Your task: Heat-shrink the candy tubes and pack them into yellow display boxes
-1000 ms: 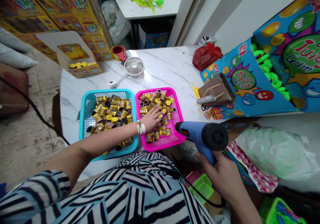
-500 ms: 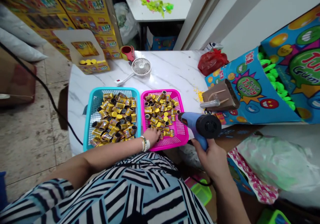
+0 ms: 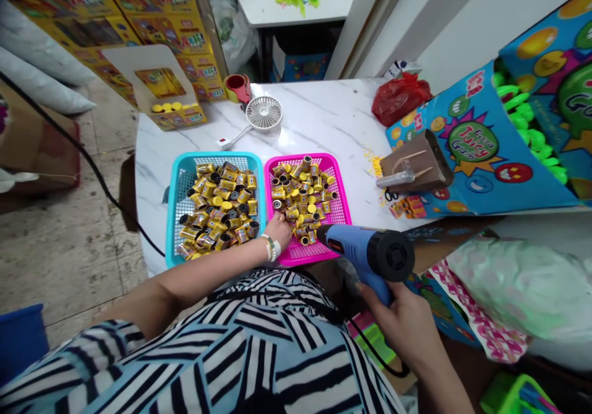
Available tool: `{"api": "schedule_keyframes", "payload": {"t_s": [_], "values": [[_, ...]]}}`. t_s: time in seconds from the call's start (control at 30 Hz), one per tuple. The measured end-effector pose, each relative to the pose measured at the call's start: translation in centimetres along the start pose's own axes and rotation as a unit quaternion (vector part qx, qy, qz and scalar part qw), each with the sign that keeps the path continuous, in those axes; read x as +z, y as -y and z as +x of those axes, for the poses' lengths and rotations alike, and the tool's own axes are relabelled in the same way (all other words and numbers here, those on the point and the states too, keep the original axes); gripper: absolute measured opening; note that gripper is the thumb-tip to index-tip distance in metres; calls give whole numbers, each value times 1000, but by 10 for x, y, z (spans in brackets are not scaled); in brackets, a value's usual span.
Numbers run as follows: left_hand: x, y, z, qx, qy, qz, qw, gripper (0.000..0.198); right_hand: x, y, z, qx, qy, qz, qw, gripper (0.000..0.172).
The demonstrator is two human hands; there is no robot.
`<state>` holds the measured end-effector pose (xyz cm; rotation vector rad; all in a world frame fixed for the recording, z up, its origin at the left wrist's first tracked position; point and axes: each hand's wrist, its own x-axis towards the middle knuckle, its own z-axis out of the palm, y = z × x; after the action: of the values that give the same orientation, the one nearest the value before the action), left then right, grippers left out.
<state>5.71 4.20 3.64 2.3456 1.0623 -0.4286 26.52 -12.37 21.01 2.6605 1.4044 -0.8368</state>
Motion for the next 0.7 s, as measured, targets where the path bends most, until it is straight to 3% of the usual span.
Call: {"api": "schedule_keyframes", "payload": {"t_s": [0.1,0.2,0.37,0.5,0.63,0.7], "values": [[20,-28,4,-13,24,-10,1000,41,-3,1,-1,0,-18,6,1000,50],[29,-42,1,22,43,-32,998,53,-11,0,-3,9,-40,-4,999,47],[38,-22,-25,118,20,-15,993,36,-17,-2,-4,-1,-37,-18,999,44],[43,-3,-36,137,1,14,990,22,-8,0,4,-16,-23,-62,998,48],[43,-4,-33,129,-7,27,991,23,0,0,11,-39,-55,-104,992,47],[42,-12,-22,148,-50,27,987,28,0,3,14,-45,-50,-87,994,45]]}}
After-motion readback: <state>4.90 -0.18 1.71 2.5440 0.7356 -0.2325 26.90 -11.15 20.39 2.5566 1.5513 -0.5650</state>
